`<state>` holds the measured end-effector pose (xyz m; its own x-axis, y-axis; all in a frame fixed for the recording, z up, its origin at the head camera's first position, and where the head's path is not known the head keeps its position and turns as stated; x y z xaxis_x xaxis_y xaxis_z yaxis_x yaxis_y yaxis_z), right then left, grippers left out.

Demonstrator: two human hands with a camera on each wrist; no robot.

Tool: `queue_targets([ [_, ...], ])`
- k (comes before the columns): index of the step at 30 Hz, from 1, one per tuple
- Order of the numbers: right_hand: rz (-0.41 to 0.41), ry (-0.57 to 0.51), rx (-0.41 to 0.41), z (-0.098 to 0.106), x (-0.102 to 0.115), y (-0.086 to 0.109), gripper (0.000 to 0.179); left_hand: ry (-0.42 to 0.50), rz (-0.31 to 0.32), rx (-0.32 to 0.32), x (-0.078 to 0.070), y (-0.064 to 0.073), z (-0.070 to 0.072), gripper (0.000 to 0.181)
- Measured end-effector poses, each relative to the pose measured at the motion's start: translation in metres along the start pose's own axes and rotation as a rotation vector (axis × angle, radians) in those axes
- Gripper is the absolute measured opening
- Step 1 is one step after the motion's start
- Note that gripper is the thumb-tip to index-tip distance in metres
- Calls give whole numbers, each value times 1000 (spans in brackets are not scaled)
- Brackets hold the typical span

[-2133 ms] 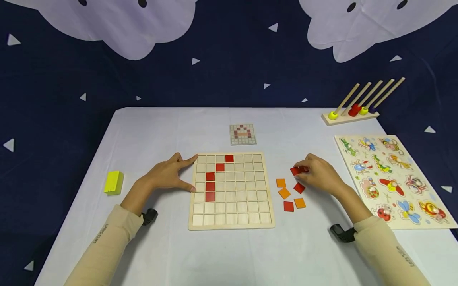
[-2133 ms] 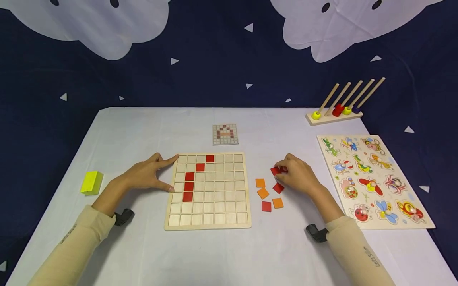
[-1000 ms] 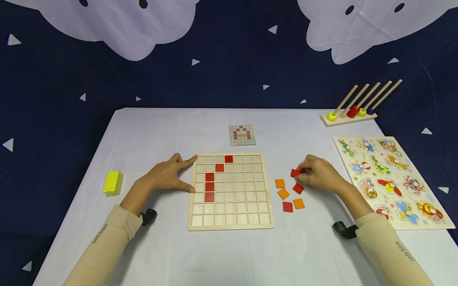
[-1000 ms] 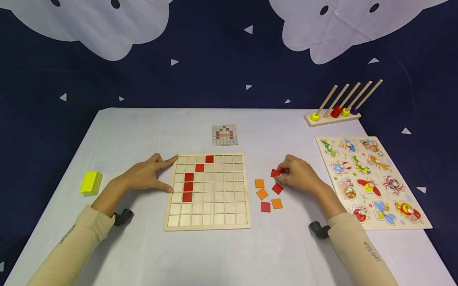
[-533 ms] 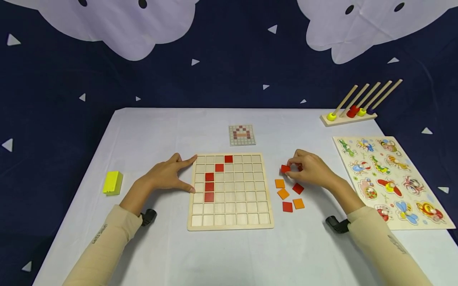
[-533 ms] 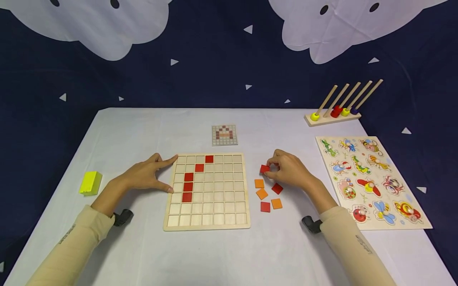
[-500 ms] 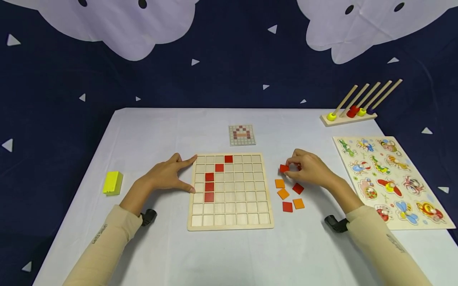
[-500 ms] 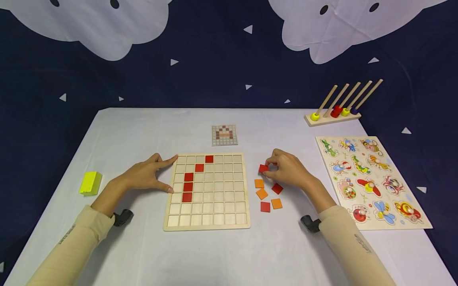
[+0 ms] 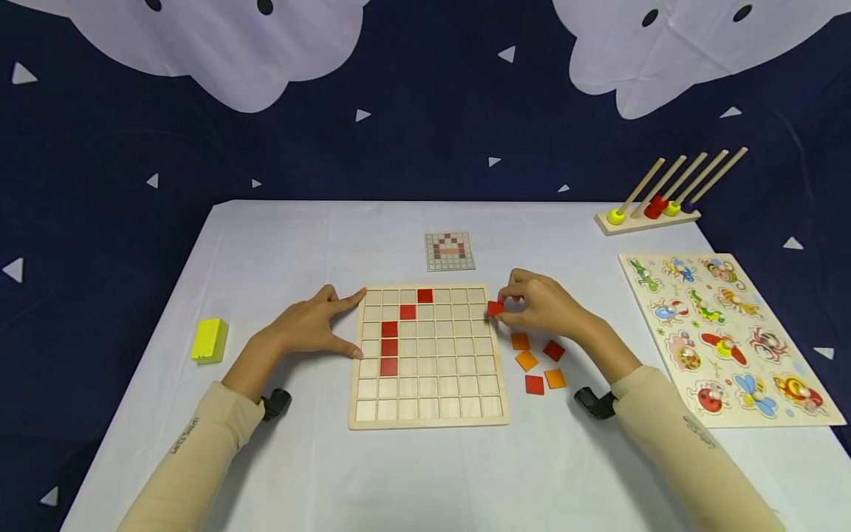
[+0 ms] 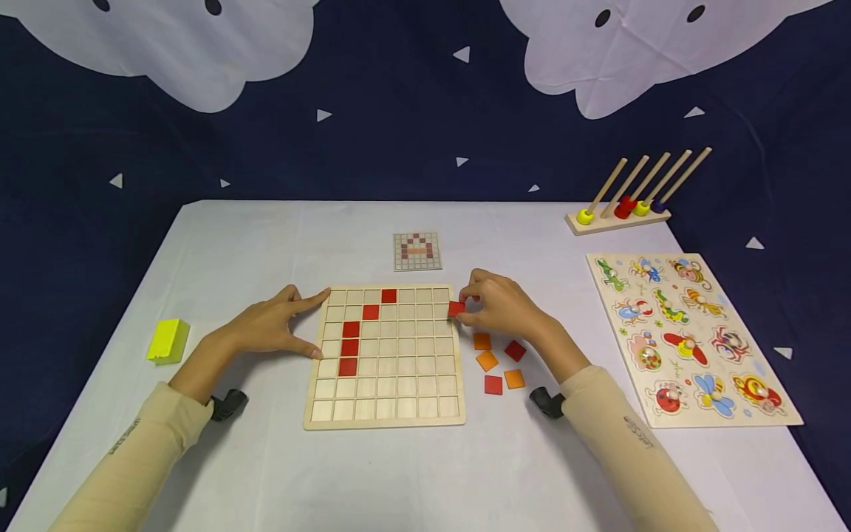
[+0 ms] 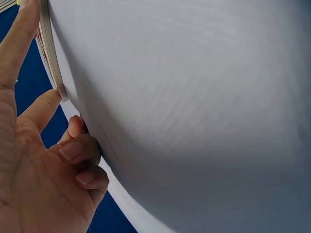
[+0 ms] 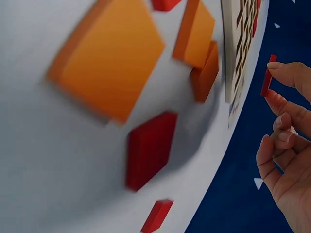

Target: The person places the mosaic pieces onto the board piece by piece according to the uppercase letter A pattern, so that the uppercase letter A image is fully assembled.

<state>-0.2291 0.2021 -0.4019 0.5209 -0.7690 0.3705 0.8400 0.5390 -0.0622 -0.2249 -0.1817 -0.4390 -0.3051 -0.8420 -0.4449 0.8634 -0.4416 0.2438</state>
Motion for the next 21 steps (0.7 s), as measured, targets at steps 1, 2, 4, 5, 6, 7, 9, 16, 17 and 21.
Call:
queue_targets([
  [1,4,-3,6,-1,2,-2,25,1,-1,-1,0,0,0,116],
  [2,7,-7,12,-1,5,-4,25,2,-1,-2,0,0,0,116],
  [4,13,-14,22,-2,9,-8,24,4,-4,-5,-1,0,1,116],
  [5,19,-14,25,-3,11,-9,24,5,-5,-6,-1,1,1,116],
  [6,24,-16,29,-4,14,-11,24,4,-5,-5,-1,1,1,116],
  [7,28,-17,32,-4,16,-12,23,5,-5,-5,-1,1,1,116],
  [9,33,-19,38,-5,19,-16,22,6,-5,-4,-1,1,1,117],
  [16,60,-37,63,-12,29,-28,23,3,0,-6,0,0,0,117],
  [17,62,-35,66,-13,30,-30,24,3,1,-7,0,0,0,117],
  [21,65,-26,80,-18,35,-36,28,5,6,-5,0,-1,-1,117],
])
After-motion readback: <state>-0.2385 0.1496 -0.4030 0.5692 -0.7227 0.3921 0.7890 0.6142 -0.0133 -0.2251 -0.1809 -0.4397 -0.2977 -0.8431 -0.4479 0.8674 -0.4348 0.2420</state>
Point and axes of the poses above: each hand's wrist, its own y-axis away from the middle knuckle, its own z-axis out of the back of the hand, x = y × z, the point moved 2 cm from there along -y, towards the middle knuckle, and after that the axes turned 3 degrees about y, right-handed, at the moved point
